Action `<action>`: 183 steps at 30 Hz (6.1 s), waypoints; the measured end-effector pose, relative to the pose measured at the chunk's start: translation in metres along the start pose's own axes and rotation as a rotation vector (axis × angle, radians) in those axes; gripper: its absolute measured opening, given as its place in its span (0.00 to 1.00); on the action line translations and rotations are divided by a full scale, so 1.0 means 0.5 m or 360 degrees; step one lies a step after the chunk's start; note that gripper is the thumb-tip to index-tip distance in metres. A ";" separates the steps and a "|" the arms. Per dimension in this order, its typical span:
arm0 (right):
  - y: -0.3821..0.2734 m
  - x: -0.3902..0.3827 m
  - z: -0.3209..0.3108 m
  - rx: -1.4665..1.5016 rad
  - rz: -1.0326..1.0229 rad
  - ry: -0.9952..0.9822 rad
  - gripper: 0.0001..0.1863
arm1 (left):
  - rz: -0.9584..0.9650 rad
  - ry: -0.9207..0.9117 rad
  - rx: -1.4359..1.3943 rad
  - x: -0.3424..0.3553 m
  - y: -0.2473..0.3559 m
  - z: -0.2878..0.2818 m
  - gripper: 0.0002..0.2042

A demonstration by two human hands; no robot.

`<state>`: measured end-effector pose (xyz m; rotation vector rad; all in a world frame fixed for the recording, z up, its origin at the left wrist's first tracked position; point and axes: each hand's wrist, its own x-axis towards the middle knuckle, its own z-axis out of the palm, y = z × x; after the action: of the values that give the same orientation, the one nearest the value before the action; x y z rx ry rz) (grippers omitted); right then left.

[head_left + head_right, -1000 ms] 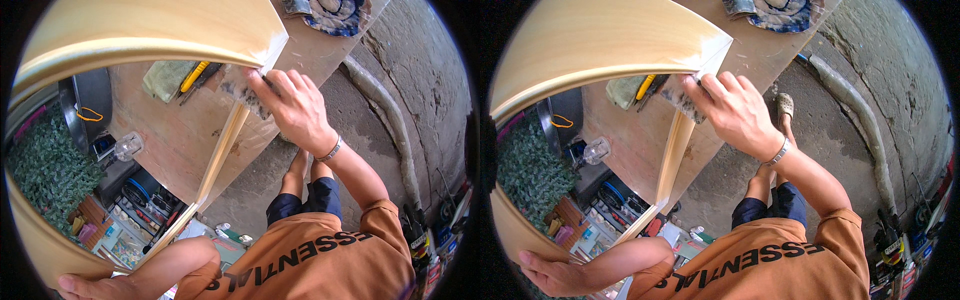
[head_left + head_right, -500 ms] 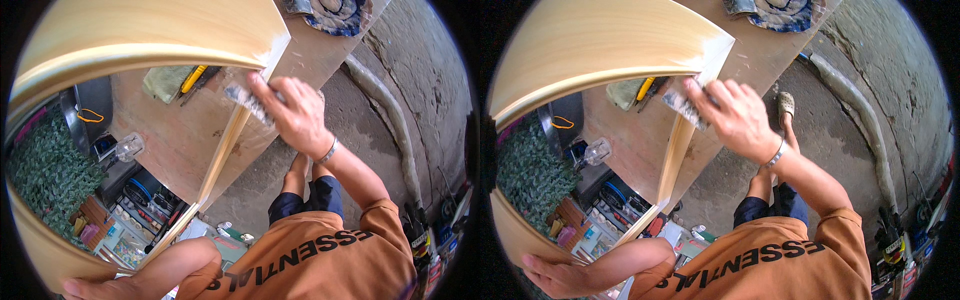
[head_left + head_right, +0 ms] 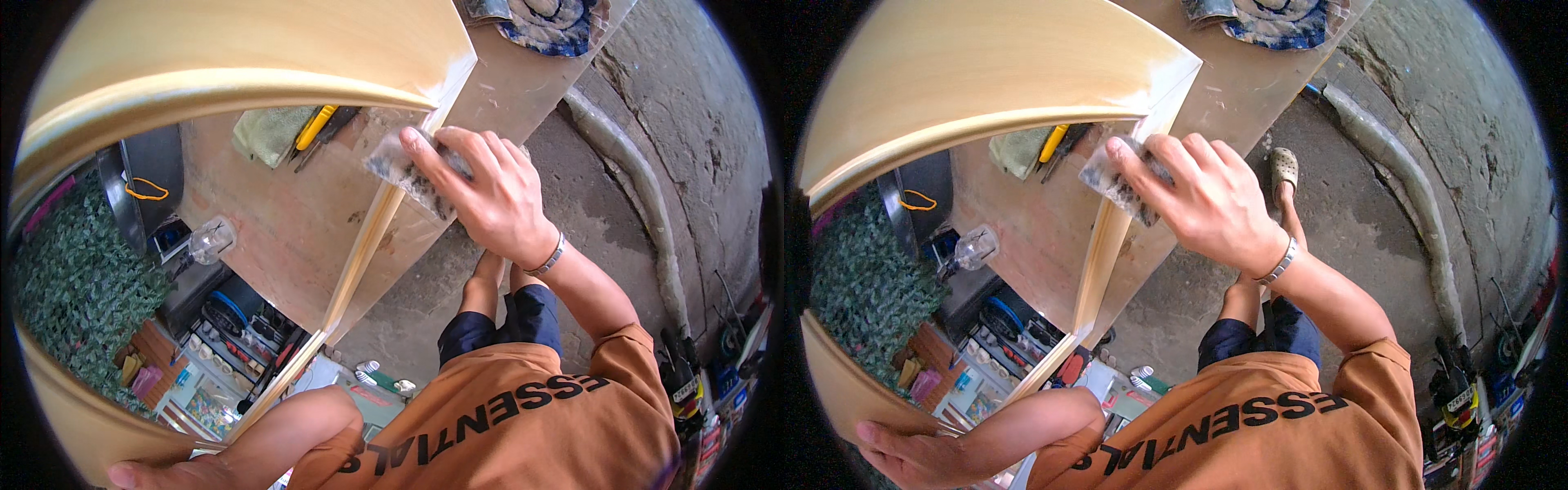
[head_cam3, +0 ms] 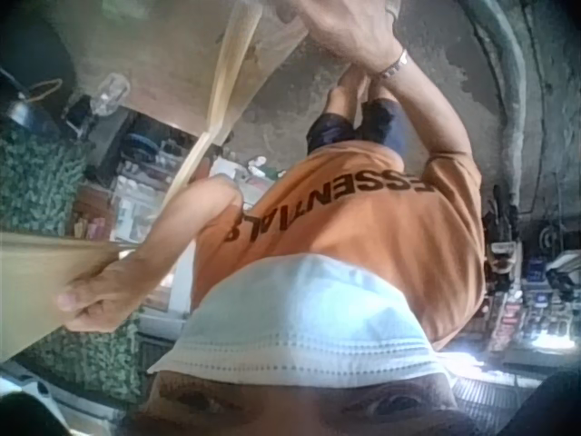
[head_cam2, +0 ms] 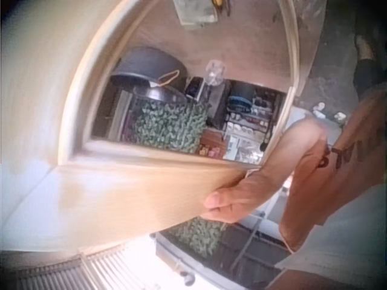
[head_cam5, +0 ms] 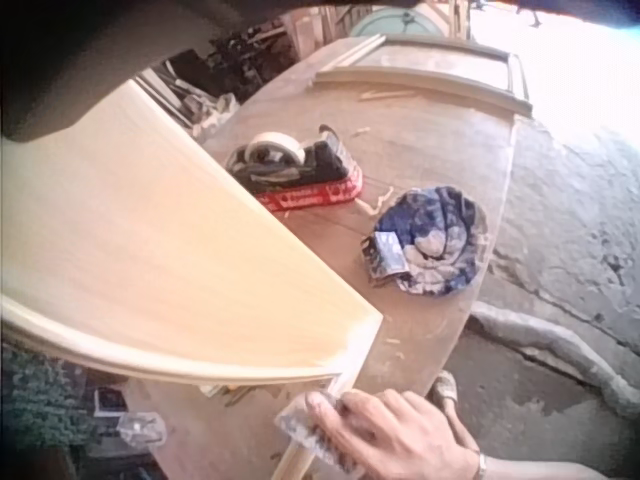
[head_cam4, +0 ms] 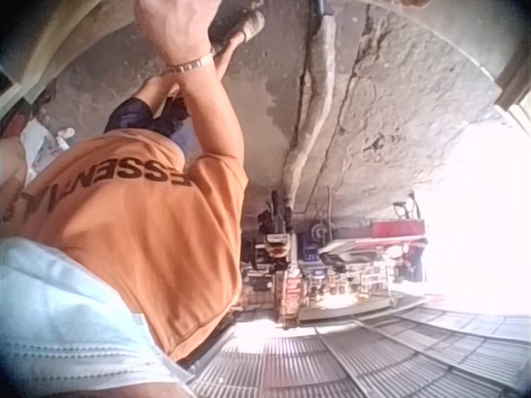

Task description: The person wipes a wooden frame with a cloth, then uses a scraper and a utility knife to remove excess material from the frame's edges. The person works on the frame while standing in a workshop.

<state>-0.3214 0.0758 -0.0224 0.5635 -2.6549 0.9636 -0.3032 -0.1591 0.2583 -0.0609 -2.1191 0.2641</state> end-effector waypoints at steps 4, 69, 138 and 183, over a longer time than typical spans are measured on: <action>-0.001 -0.003 0.004 -0.0095 -0.0034 -0.0085 0.35 | -0.0180 0.0006 -0.0060 -0.010 0.027 0.002 0.28; 0.069 0.014 -0.076 0.0565 -0.0009 -0.0882 0.42 | 0.0145 -0.0009 -0.0009 0.002 -0.001 -0.023 0.27; 0.023 -0.123 -0.056 0.0200 0.0226 0.0091 0.36 | -0.0291 0.0067 0.0132 -0.010 0.001 -0.042 0.24; -0.028 -0.098 -0.083 -0.0016 0.0521 -0.0120 0.31 | 0.0266 0.0057 -0.0007 -0.003 0.006 -0.057 0.31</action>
<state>-0.2673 0.1066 -0.0016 0.1655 -2.8758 1.0299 -0.2785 -0.1519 0.2710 -0.2442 -2.0817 0.3542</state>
